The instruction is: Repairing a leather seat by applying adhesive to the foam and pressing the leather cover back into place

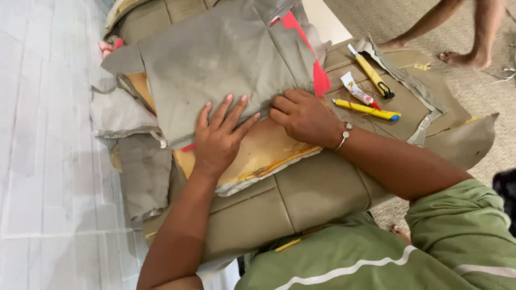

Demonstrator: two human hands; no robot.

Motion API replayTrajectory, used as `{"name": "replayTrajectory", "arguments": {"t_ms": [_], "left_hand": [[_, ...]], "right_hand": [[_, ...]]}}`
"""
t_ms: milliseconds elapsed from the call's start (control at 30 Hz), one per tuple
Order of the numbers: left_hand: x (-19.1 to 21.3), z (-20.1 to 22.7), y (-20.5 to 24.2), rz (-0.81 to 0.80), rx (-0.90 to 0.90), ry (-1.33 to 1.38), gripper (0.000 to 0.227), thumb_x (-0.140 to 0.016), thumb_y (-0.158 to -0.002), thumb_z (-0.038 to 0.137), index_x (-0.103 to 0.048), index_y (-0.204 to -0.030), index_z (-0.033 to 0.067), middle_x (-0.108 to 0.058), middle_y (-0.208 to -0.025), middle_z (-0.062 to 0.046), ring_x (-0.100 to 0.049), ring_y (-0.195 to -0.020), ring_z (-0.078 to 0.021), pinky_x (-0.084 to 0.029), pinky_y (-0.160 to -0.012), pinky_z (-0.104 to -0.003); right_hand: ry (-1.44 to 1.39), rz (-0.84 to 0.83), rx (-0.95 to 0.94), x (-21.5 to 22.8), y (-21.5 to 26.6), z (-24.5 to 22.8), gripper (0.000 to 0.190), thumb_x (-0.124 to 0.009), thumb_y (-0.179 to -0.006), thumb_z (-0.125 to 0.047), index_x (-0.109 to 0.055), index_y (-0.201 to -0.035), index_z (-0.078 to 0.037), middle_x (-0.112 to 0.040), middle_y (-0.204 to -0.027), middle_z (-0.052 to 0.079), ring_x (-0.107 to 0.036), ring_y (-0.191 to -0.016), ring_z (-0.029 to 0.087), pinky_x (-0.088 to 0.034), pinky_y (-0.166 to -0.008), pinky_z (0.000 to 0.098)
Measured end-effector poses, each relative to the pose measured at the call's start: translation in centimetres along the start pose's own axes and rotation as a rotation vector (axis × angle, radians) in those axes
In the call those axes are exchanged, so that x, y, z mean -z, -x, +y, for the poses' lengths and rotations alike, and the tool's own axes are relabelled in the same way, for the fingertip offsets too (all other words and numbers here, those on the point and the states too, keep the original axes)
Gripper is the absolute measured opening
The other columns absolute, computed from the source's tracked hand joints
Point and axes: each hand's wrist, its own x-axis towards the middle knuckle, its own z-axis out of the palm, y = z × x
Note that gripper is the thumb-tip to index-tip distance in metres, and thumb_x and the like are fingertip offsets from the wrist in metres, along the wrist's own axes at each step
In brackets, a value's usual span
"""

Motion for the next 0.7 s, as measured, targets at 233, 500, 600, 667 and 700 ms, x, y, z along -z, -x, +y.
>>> {"name": "replayTrajectory", "arguments": {"t_ms": [233,500,600,667,700], "left_hand": [[-0.05,-0.08,0.13,0.002,-0.004,-0.012,0.029,-0.054,-0.11,0.021,-0.069,-0.132,0.0332,-0.062,-0.149,-0.001,-0.056,-0.137,-0.0281,-0.041,-0.109,-0.057],[-0.27,-0.19,0.45,-0.026,-0.004,-0.005,0.032,-0.05,-0.111,0.022,-0.065,-0.137,0.0344,-0.06,-0.151,-0.001,-0.054,-0.139,-0.0285,-0.039,-0.109,-0.058],[-0.04,-0.14,0.25,-0.035,-0.007,-0.02,0.031,-0.052,-0.111,0.024,-0.066,-0.136,0.0352,-0.06,-0.15,-0.002,-0.054,-0.138,-0.0283,-0.04,-0.109,-0.057],[-0.05,-0.15,0.28,0.031,-0.024,0.014,0.028,-0.053,-0.11,0.02,-0.073,-0.128,0.0298,-0.064,-0.147,-0.002,-0.059,-0.134,-0.0282,-0.042,-0.108,-0.059],[-0.23,-0.17,0.29,0.028,-0.021,0.012,0.028,-0.053,-0.11,0.02,-0.073,-0.128,0.0298,-0.064,-0.147,-0.002,-0.059,-0.134,-0.0282,-0.042,-0.108,-0.059]], "right_hand": [[0.002,-0.016,-0.013,0.59,-0.58,-0.17,0.013,-0.052,-0.096,-0.011,-0.064,-0.093,-0.014,-0.055,-0.087,0.005,-0.059,-0.082,0.027,-0.051,-0.073,0.0391],[-0.009,0.02,-0.009,0.69,-0.67,-0.25,0.016,-0.048,-0.1,-0.009,-0.062,-0.095,-0.014,-0.054,-0.088,0.005,-0.059,-0.083,0.027,-0.05,-0.072,0.0393],[-0.033,0.009,-0.013,0.9,-0.74,-0.21,0.015,-0.049,-0.1,-0.01,-0.063,-0.095,-0.014,-0.055,-0.088,0.006,-0.06,-0.082,0.028,-0.051,-0.072,0.04],[-0.028,0.029,0.001,0.53,-0.56,-0.14,0.018,-0.049,-0.099,-0.008,-0.064,-0.092,-0.013,-0.057,-0.088,0.006,-0.06,-0.082,0.028,-0.052,-0.073,0.0393],[-0.032,0.029,0.002,0.23,-0.34,-0.09,0.018,-0.049,-0.099,-0.008,-0.064,-0.092,-0.013,-0.057,-0.088,0.006,-0.06,-0.082,0.028,-0.052,-0.073,0.0393]]}}
